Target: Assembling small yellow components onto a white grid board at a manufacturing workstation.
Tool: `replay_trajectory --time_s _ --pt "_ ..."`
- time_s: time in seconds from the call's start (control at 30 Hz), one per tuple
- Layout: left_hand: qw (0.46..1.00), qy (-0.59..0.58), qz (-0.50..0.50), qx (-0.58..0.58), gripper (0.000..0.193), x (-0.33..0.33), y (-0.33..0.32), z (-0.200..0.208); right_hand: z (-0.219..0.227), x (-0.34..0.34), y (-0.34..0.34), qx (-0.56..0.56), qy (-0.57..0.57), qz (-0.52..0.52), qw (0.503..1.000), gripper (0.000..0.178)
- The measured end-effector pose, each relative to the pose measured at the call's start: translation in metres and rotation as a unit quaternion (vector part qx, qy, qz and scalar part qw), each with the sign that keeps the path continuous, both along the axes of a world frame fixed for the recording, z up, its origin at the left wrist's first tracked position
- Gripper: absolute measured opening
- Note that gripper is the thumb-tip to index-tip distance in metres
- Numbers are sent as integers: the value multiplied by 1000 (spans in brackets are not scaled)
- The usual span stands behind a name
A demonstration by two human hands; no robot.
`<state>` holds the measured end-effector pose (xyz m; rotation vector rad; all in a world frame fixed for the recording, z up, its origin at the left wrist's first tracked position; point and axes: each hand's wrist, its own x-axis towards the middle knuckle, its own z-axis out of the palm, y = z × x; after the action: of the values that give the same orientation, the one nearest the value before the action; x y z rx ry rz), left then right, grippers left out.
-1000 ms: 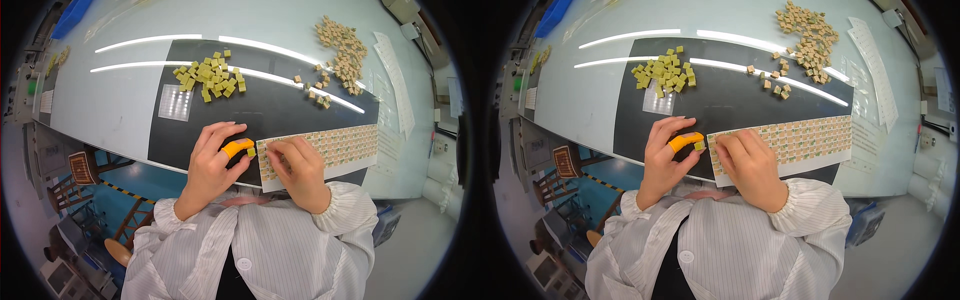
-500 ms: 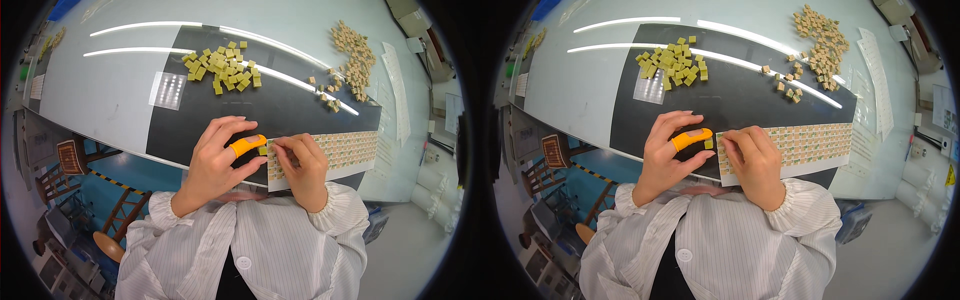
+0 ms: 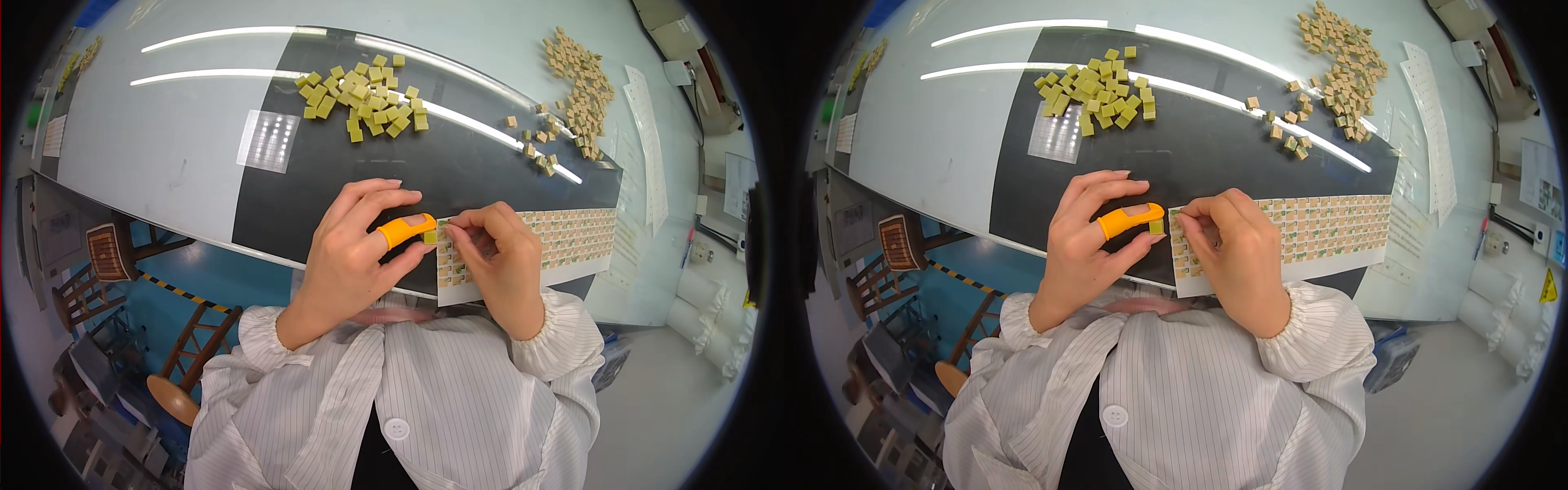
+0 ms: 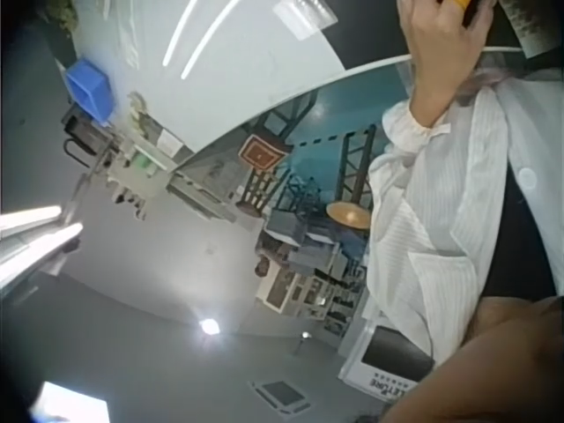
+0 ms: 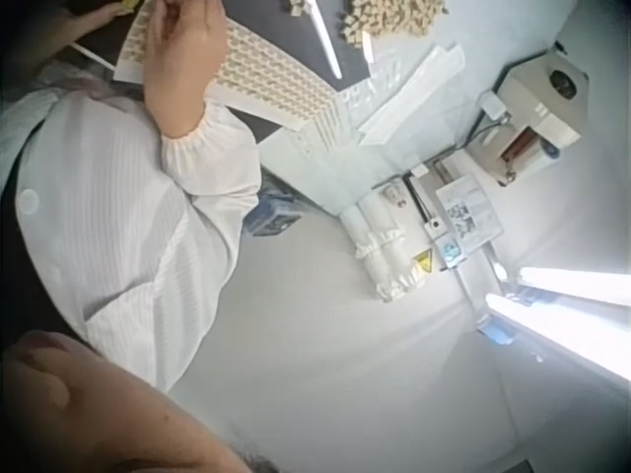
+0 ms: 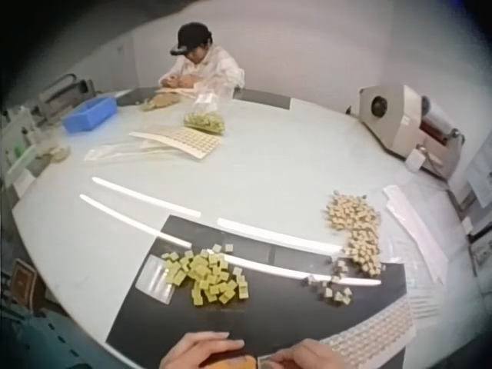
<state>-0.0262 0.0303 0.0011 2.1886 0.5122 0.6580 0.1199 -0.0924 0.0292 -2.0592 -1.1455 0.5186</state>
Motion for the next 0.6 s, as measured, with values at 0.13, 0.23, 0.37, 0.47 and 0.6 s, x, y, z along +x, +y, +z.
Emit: replay_trajectory --time_s 0.13,0.23,0.37,0.47,0.6 --pt "1000 3 -3 6 27 0 1 0 5 3 2 -14 24 2 1000 8" --pt "1000 -8 5 27 24 3 1 3 8 6 2 -27 48 8 998 8" --pt "1000 -2 5 30 24 3 0 3 21 22 4 -77 195 10 978 10" --pt "1000 -1 6 25 24 4 0 3 33 43 13 -132 337 18 932 12" --pt "999 3 9 30 24 5 0 2 33 57 30 -207 454 64 864 13"
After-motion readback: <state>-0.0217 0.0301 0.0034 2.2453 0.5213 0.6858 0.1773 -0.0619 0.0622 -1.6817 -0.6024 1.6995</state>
